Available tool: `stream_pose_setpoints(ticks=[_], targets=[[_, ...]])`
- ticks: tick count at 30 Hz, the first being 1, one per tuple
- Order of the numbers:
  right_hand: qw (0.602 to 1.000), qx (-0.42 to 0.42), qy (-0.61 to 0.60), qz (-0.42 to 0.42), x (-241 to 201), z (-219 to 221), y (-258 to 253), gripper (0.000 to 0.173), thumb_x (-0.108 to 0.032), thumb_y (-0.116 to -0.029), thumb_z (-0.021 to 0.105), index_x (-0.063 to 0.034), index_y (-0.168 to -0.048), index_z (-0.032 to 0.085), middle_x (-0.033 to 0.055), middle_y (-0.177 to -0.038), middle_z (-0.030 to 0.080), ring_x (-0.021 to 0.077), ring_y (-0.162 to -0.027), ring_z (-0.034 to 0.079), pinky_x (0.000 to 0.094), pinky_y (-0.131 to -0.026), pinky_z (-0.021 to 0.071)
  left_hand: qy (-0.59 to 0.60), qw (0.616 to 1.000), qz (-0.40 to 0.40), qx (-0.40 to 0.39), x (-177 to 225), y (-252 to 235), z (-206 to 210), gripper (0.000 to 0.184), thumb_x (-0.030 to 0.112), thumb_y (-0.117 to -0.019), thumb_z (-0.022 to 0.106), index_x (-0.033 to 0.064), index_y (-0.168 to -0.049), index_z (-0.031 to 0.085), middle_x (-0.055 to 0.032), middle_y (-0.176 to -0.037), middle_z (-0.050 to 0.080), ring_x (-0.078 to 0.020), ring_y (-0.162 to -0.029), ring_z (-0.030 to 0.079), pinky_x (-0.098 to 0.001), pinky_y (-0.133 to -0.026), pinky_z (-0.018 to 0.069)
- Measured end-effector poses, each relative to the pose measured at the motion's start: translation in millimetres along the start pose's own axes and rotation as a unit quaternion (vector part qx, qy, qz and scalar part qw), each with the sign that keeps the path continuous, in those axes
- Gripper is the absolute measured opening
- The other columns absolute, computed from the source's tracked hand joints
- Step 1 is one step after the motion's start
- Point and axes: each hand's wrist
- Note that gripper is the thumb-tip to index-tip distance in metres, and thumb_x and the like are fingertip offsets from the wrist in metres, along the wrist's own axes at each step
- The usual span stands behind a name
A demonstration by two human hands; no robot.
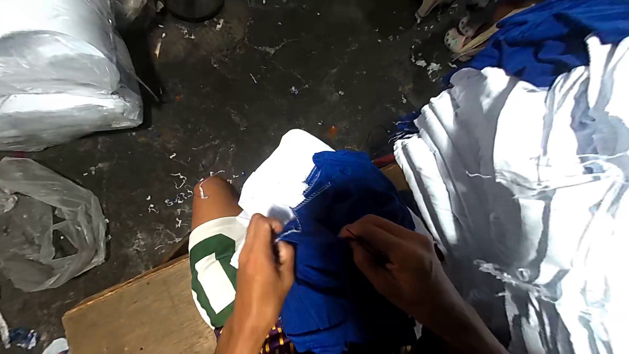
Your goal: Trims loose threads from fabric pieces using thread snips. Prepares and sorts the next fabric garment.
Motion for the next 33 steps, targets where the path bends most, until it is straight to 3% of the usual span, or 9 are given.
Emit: stream_pose_setpoints(ticks=[2,4,6,9,17,21,25,29,33], targets=[[1.000,-0.015,0.016,-0.007,4.2,4.3,4.6,0.016,-0.019,-0.0926,0.057,-0.0149,-0.095,0.072,-0.0058,-0.084,0.063,-0.0038,-0.061,0.052,0.0106,-0.052,0.0439,-0.049,0.997,-0.006,-0.052,0.5,14.0,2.5,0.024,0.008,-0.0831,0.061,0.0037,-0.107,0.063,-0.0067,-0.094,0.062,-0.0130,-0.077,0.062,-0.0294,-0.066,0.0555],[0.999,-0.017,0.031,-0.013,7.1,3.9,8.3,0.013,-0.020,-0.0890,0.060,-0.0144,-0.090,0.072,-0.0040,-0.084,0.064,-0.0012,-0.060,0.053,0.0130,-0.050,0.0441,-0.063,0.998,0.022,-0.020,-2.1,21.3,-1.7,0.014,0.012,-0.0833,0.060,0.0077,-0.095,0.067,-0.0031,-0.091,0.060,-0.0061,-0.077,0.059,-0.0179,-0.065,0.0516],[0.999,-0.015,0.027,-0.016,8.2,-3.8,16.2,0.012,-0.022,-0.0916,0.061,-0.0148,-0.090,0.070,-0.0031,-0.087,0.065,-0.0012,-0.064,0.055,0.0123,-0.053,0.0442,-0.060,0.995,0.079,0.022,3.2,29.3,-12.1,0.008,0.013,-0.0901,0.060,0.0073,-0.089,0.065,-0.0068,-0.088,0.058,-0.0081,-0.078,0.058,-0.0150,-0.067,0.0485],[0.998,-0.045,0.028,-0.023,11.4,-12.3,34.9,0.013,-0.023,-0.0978,0.059,-0.0166,-0.095,0.070,0.0001,-0.093,0.068,0.0039,-0.068,0.061,0.0173,-0.055,0.0485,-0.067,0.991,0.114,-0.019,8.6,50.7,-11.8,0.008,0.011,-0.0964,0.057,0.0071,-0.095,0.063,-0.0105,-0.091,0.059,-0.0143,-0.083,0.060,-0.0180,-0.075,0.0517],[0.983,-0.171,0.055,-0.042,15.9,-23.3,38.1,0.022,-0.023,-0.0847,0.063,-0.0213,-0.103,0.074,0.0017,-0.105,0.067,0.0084,-0.060,0.060,0.0276,-0.045,0.0493,0.068,0.989,0.000,-0.134,-11.8,44.4,-48.4,0.020,0.022,-0.1016,0.055,0.0101,-0.109,0.069,-0.0045,-0.112,0.064,-0.0042,-0.099,0.063,-0.0203,-0.084,0.0559],[0.952,-0.254,0.122,-0.120,5.9,-37.2,13.5,0.014,-0.028,-0.0838,0.065,-0.0205,-0.094,0.072,-0.0004,-0.090,0.064,0.0124,-0.053,0.057,0.0313,-0.038,0.0444,0.079,0.996,-0.017,-0.038,-1.6,34.0,-49.6,0.030,0.037,-0.1033,0.057,0.0110,-0.114,0.066,0.0017,-0.110,0.063,-0.0014,-0.091,0.063,-0.0192,-0.078,0.0570],[0.937,-0.263,0.158,-0.169,-6.9,-53.9,-14.0,0.013,-0.024,-0.0915,0.059,-0.0177,-0.086,0.069,-0.0031,-0.079,0.059,0.0095,-0.052,0.054,0.0264,-0.039,0.0425,0.120,0.991,0.016,-0.060,2.6,30.2,-29.1,0.023,0.035,-0.1026,0.060,0.0131,-0.104,0.068,0.0051,-0.097,0.064,0.0007,-0.081,0.062,-0.0152,-0.070,0.0559],[0.971,-0.191,0.058,-0.130,-30.5,-42.5,-39.3,0.019,-0.024,-0.1006,0.052,-0.0138,-0.095,0.067,-0.0054,-0.081,0.061,0.0035,-0.065,0.059,0.0185,-0.053,0.0498,0.096,0.991,0.028,-0.084,-2.0,37.3,-6.7,0.022,0.030,-0.1007,0.062,0.0099,-0.098,0.071,0.0030,-0.088,0.063,0.0031,-0.074,0.059,-0.0119,-0.066,0.0529],[0.943,-0.286,-0.162,0.050,-34.5,-2.1,-40.3,0.024,-0.019,-0.1079,0.048,-0.0084,-0.092,0.063,-0.0048,-0.064,0.061,-0.0017,-0.055,0.059,0.0135,-0.055,0.0509,0.086,0.991,-0.010,-0.098,1.6,37.6,-8.2,0.023,0.032,-0.0986,0.063,0.0099,-0.102,0.069,0.0051,-0.087,0.062,0.0034,-0.072,0.059,-0.0122,-0.066,0.0539]])
Point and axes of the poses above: each hand's wrist, its own y-axis away from the middle knuckle, its own z-axis out of the palm, x = y × z
